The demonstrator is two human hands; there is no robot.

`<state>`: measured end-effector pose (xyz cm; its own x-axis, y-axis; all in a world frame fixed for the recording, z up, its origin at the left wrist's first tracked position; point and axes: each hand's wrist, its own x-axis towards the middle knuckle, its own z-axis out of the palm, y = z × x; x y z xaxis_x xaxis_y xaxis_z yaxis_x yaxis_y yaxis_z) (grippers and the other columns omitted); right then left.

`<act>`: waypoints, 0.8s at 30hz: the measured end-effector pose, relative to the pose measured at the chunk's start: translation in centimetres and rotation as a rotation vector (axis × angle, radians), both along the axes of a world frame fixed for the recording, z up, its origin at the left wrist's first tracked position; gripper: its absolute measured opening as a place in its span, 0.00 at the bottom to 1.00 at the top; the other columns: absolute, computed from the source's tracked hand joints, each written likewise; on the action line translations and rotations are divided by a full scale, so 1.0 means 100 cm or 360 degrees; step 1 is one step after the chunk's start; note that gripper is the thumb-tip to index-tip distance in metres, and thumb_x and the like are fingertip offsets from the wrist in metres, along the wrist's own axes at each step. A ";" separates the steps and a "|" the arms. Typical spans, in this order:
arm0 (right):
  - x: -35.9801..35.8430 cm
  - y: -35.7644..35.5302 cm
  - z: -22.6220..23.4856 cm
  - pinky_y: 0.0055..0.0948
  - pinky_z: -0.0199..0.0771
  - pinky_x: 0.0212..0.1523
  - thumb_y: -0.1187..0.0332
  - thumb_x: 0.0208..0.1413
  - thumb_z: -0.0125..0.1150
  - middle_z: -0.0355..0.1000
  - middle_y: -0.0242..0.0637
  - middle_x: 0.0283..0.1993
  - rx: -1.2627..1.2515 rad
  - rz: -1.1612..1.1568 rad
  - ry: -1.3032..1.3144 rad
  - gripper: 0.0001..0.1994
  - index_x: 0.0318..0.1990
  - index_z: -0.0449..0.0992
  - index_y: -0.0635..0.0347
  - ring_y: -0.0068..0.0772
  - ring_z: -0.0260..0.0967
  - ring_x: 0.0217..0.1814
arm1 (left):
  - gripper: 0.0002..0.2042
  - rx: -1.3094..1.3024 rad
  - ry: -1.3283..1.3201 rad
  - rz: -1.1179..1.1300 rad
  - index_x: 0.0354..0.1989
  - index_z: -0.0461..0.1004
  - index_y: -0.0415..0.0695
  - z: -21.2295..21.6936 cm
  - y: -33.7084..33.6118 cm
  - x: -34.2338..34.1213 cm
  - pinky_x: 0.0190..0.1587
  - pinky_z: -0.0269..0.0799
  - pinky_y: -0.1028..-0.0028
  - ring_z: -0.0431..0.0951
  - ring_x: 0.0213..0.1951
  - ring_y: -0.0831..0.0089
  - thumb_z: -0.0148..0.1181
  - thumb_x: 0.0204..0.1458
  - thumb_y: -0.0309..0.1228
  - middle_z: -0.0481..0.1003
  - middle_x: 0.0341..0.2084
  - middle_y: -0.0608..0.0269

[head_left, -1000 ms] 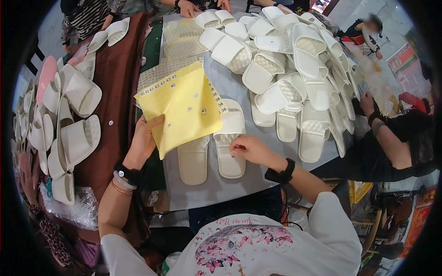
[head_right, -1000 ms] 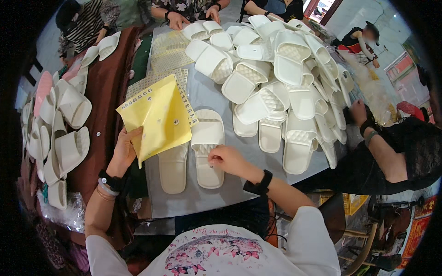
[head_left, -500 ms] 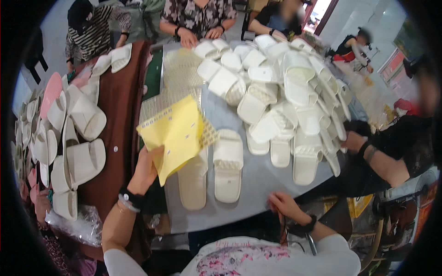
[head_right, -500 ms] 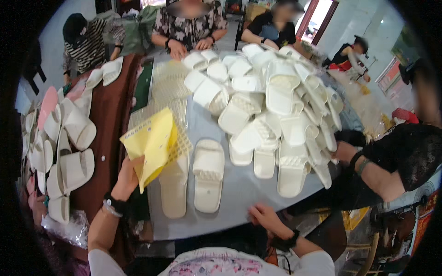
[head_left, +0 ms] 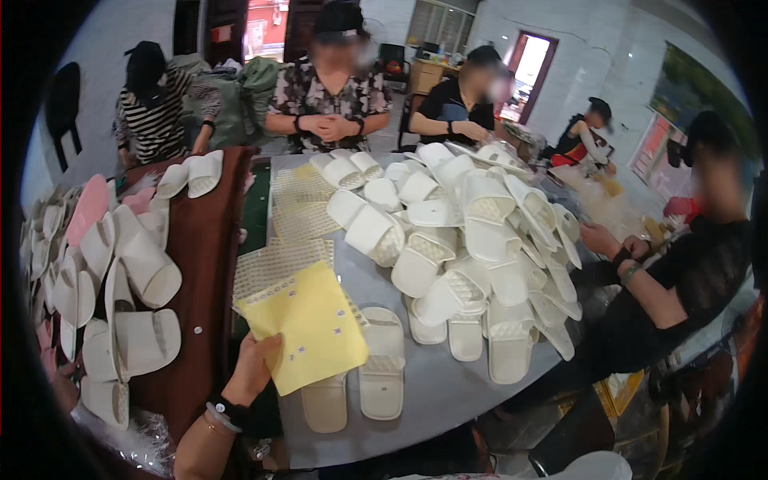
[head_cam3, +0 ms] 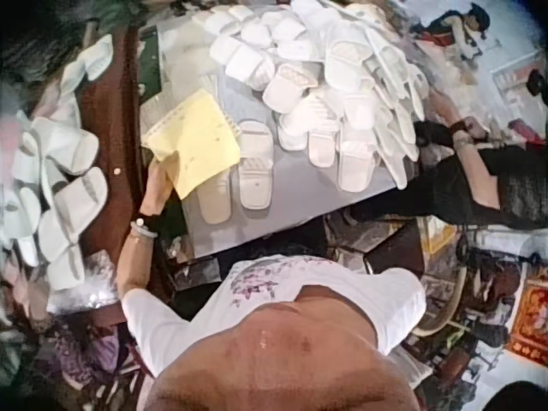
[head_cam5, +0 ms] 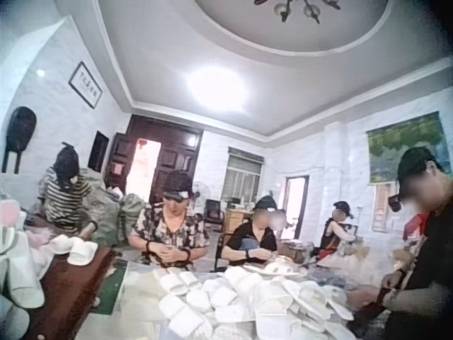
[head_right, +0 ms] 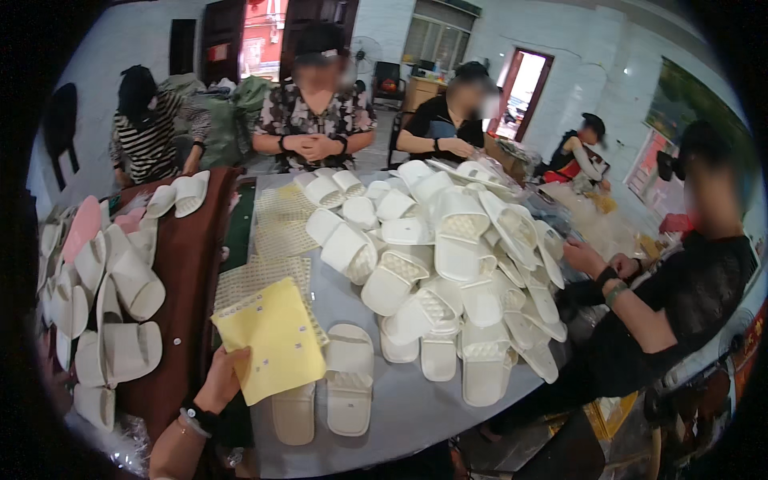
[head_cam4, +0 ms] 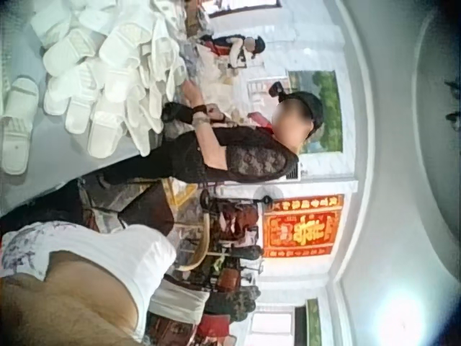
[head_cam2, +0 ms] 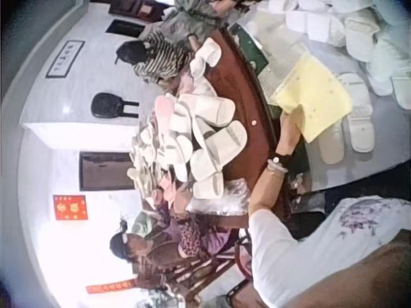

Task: Applying size labels to white slippers in a manufacturing setting.

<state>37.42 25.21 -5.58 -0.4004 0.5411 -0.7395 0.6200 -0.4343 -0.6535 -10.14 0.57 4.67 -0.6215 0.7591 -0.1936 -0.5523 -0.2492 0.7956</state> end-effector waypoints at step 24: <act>-0.120 0.028 -0.006 0.30 0.66 0.29 0.60 0.56 0.46 0.68 0.36 0.23 0.0301 0.0421 0.0107 0.13 0.34 0.71 0.61 0.31 0.66 0.25 | 0.17 -0.0060 -0.0072 -0.0069 0.49 0.62 0.35 -0.002 0.000 0.003 0.49 0.69 0.68 0.72 0.45 0.67 0.49 0.49 0.18 0.70 0.45 0.56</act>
